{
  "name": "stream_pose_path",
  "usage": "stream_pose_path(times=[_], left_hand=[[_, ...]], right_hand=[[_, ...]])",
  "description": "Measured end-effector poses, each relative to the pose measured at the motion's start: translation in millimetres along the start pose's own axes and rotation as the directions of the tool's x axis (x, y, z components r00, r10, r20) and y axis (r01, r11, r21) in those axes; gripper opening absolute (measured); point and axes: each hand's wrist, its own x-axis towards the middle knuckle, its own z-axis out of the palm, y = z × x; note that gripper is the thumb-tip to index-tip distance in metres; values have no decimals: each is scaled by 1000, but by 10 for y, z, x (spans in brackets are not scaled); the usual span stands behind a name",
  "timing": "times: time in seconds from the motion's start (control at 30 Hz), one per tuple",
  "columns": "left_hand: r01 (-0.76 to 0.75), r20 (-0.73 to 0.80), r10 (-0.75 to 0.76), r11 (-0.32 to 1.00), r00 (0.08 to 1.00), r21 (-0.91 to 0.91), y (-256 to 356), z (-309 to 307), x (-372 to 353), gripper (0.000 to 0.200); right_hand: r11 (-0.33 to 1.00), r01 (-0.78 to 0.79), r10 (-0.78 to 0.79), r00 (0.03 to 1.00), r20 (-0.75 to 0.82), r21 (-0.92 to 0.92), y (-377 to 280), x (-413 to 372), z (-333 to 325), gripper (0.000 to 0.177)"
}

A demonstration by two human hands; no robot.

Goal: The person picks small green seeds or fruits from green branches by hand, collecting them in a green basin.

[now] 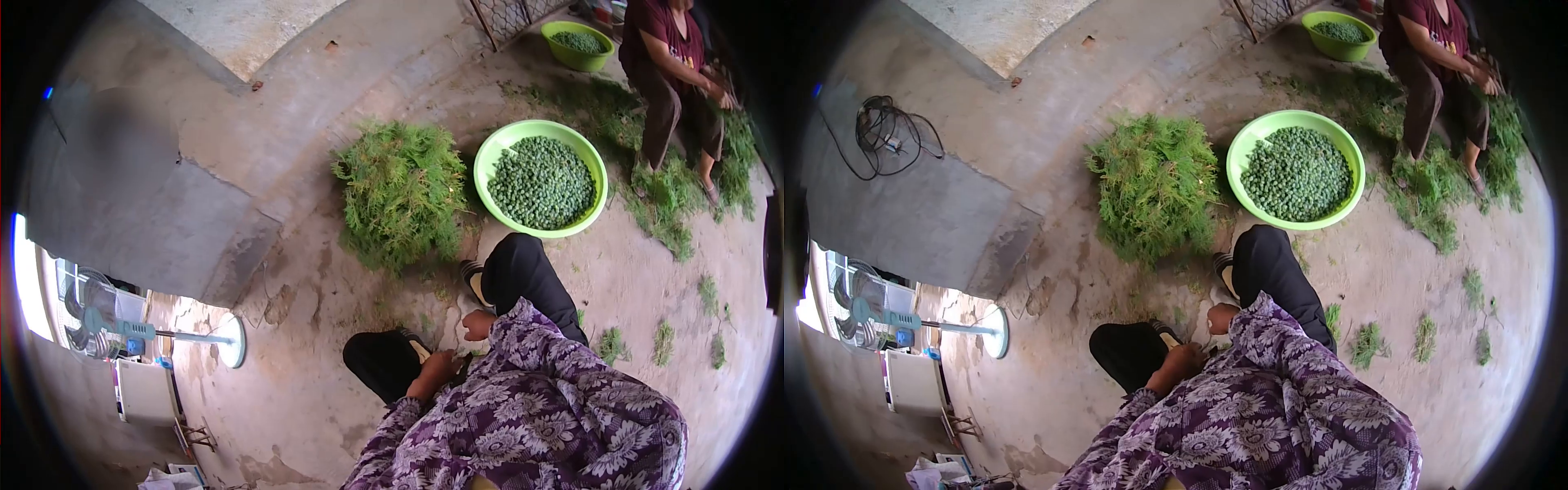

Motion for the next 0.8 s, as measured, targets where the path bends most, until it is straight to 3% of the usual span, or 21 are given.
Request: stream_pose_path(times=[0.07,0.13,0.17,0.23,0.27,0.3,0.33,0.43,0.5,0.8], left_hand=[[153,95,-136,965,986,-215,144,-285,24,32],[270,139,-242,928,960,-255,354,-621,57,35],[169,92,-151,960,984,-224,252,-399,58,36],[190,-3,-199,938,980,-289,176,-193,9,22],[83,46,-75,971,996,-223,-6,38,20,22],[113,57,-101,954,993,-276,28,-56,44,26],[242,111,-218,921,970,-304,244,-467,60,30],[274,70,-267,896,961,-350,334,-601,74,32],[360,231,-297,875,927,-323,394,-782,85,33],[309,164,-269,898,949,-314,302,-621,64,32]], right_hand=[[999,0,0,1000,2,36,-11,-35,-36,30],[989,136,-137,990,-17,-53,132,94,144,36],[988,136,-137,991,-3,-67,217,144,238,40],[957,275,-282,957,-72,-94,384,265,388,41],[974,198,-193,979,62,-105,295,221,246,49],[967,203,-190,977,91,-156,244,194,172,47],[970,190,-180,980,79,-148,235,175,149,47],[983,131,-118,987,106,-128,197,139,63,50],[986,104,-88,989,122,-131,171,123,42,50],[982,100,-74,983,165,-158,126,77,-24,52]])
